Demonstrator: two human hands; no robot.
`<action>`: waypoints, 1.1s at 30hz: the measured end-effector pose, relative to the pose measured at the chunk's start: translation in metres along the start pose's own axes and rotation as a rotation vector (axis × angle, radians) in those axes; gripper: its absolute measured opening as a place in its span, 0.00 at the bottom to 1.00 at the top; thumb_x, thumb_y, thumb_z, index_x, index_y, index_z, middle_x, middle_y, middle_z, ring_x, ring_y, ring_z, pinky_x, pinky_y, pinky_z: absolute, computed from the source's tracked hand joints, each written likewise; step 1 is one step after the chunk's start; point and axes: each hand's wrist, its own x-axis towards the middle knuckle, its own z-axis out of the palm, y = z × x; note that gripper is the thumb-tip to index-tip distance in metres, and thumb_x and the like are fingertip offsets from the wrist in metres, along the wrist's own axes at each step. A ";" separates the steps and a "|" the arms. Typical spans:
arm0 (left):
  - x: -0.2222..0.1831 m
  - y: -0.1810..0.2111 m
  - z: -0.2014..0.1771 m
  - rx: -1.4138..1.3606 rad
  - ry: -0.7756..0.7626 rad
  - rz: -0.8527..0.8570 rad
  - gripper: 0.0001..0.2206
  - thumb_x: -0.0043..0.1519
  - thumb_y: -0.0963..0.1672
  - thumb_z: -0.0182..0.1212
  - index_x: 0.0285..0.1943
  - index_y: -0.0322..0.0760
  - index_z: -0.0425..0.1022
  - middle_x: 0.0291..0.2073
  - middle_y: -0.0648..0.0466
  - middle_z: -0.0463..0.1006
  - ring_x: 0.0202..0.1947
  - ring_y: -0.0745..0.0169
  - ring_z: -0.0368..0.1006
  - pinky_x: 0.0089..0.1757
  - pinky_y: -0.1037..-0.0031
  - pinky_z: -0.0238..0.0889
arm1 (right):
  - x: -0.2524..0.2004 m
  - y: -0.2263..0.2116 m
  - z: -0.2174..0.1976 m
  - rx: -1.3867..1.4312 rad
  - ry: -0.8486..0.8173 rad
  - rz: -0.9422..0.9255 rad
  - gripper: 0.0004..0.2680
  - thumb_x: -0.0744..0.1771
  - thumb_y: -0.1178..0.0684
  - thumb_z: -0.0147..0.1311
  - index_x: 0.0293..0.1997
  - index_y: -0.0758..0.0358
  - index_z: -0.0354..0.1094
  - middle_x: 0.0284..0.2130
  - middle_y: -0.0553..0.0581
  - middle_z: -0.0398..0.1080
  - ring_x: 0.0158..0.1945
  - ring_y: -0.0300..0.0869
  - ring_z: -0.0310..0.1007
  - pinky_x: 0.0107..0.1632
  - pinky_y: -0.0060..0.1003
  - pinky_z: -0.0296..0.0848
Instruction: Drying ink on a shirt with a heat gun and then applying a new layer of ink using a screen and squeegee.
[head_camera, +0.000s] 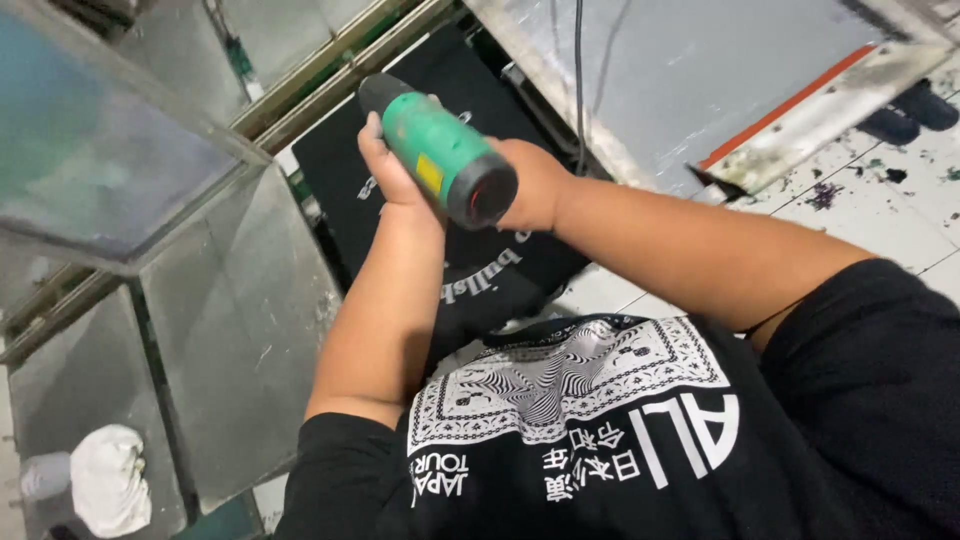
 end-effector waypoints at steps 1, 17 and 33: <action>0.002 -0.007 0.011 0.008 -0.010 0.002 0.29 0.40 0.57 0.58 0.39 0.30 0.74 0.29 0.47 0.76 0.29 0.50 0.71 0.36 0.63 0.66 | -0.006 0.004 -0.009 0.000 0.011 -0.006 0.16 0.52 0.34 0.60 0.33 0.44 0.66 0.28 0.43 0.71 0.39 0.41 0.72 0.44 0.35 0.68; 0.044 -0.248 0.179 0.178 0.632 0.139 0.29 0.37 0.56 0.64 0.46 0.42 0.72 0.46 0.53 0.72 0.47 0.61 0.68 0.52 0.76 0.60 | -0.136 0.141 -0.200 -0.058 0.072 -0.073 0.17 0.51 0.36 0.60 0.34 0.48 0.65 0.27 0.47 0.71 0.39 0.47 0.72 0.45 0.40 0.68; 0.116 -0.335 0.228 0.070 0.163 0.079 0.18 0.51 0.53 0.58 0.41 0.39 0.72 0.41 0.49 0.74 0.43 0.58 0.71 0.49 0.72 0.64 | -0.160 0.206 -0.316 -0.089 0.246 -0.124 0.18 0.50 0.38 0.60 0.35 0.51 0.64 0.27 0.52 0.71 0.38 0.52 0.72 0.46 0.45 0.68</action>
